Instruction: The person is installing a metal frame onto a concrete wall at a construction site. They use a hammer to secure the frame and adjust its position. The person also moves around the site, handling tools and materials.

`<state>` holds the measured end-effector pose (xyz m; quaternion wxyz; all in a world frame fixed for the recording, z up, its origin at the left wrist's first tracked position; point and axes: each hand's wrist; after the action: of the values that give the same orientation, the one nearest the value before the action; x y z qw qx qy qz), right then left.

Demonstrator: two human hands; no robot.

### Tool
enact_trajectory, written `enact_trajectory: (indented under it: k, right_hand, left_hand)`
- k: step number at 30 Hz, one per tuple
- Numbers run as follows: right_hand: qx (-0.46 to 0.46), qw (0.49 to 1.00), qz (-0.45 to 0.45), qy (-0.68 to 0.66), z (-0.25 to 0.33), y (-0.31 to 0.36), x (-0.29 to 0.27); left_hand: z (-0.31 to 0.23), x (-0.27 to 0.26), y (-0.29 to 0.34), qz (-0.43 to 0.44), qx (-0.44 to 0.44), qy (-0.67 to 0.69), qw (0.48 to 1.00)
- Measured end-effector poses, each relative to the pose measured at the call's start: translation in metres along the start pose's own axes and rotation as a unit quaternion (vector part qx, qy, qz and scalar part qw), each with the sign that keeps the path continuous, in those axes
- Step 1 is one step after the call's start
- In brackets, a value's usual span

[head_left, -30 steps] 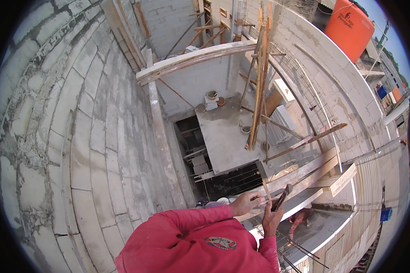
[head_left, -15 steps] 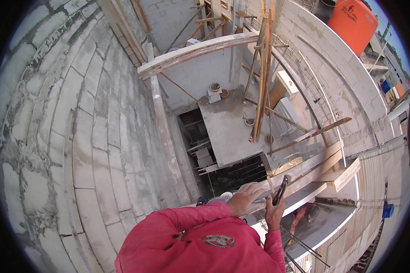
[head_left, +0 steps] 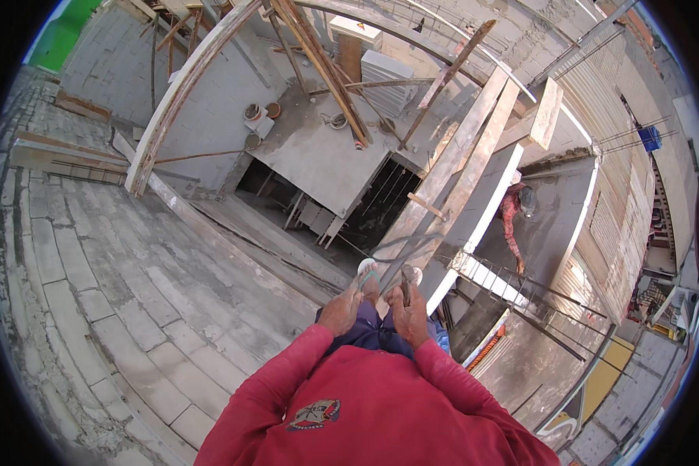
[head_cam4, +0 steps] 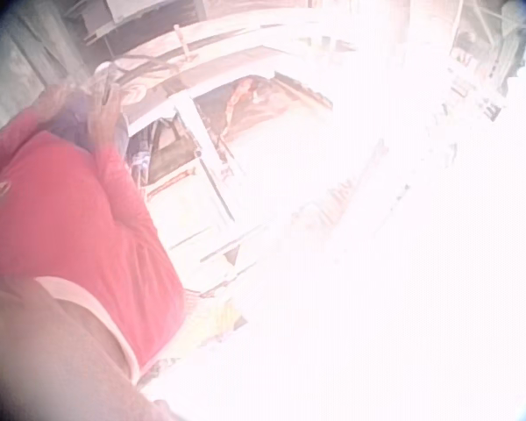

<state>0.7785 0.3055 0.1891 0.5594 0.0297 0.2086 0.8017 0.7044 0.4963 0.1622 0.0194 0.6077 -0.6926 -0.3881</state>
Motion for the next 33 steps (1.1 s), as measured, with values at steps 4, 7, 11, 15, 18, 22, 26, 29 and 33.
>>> enact_trajectory:
  k: [4,7,11,15,18,22,26,29,33]
  right_hand:
    - [-0.022,0.995,-0.085,0.055,-0.079,-0.037,-0.040]
    - [0.163,0.976,-0.132,0.066,-0.165,-0.076,-0.064]
    - [0.296,0.930,-0.207,-0.076,-0.328,-0.121,-0.068]
    - [0.318,0.924,-0.209,0.017,-0.488,-0.164,-0.035]
    - [0.303,0.926,-0.215,0.060,-0.568,-0.210,0.000]
    - [0.353,0.882,-0.299,-0.095,-0.621,-0.289,0.026]
    - [0.461,0.846,-0.256,-0.083,-0.641,-0.341,0.036]
    - [0.428,0.822,-0.371,-0.056,-0.657,-0.380,0.056]
    - [0.449,0.759,-0.424,-0.204,-0.678,-0.390,0.059]
  left_hand:
    - [0.050,0.026,0.012,0.007,-0.110,-0.033,0.993]
    - [0.073,0.052,0.016,0.015,-0.149,0.015,0.989]
    - [0.096,0.092,0.000,0.019,-0.162,0.057,0.985]
    - [0.126,0.126,-0.020,0.017,-0.159,0.022,0.987]
    - [0.144,0.137,-0.024,0.001,-0.192,-0.023,0.981]
    - [0.168,0.141,-0.044,-0.093,-0.274,0.089,0.953]
    - [0.218,0.151,-0.120,-0.103,-0.301,0.137,0.938]
    - [0.243,0.158,-0.177,-0.015,-0.295,0.190,0.936]
    - [0.268,0.175,-0.225,-0.011,-0.246,0.154,0.957]
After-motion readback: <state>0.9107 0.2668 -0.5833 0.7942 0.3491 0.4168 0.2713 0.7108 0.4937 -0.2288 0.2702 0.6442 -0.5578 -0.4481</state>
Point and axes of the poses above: each hand's wrist, its own y-axis away from the middle knuckle, its own x-axis out of the palm, z = x × y, and after that the axes turned 4 degrees about z, right-handed
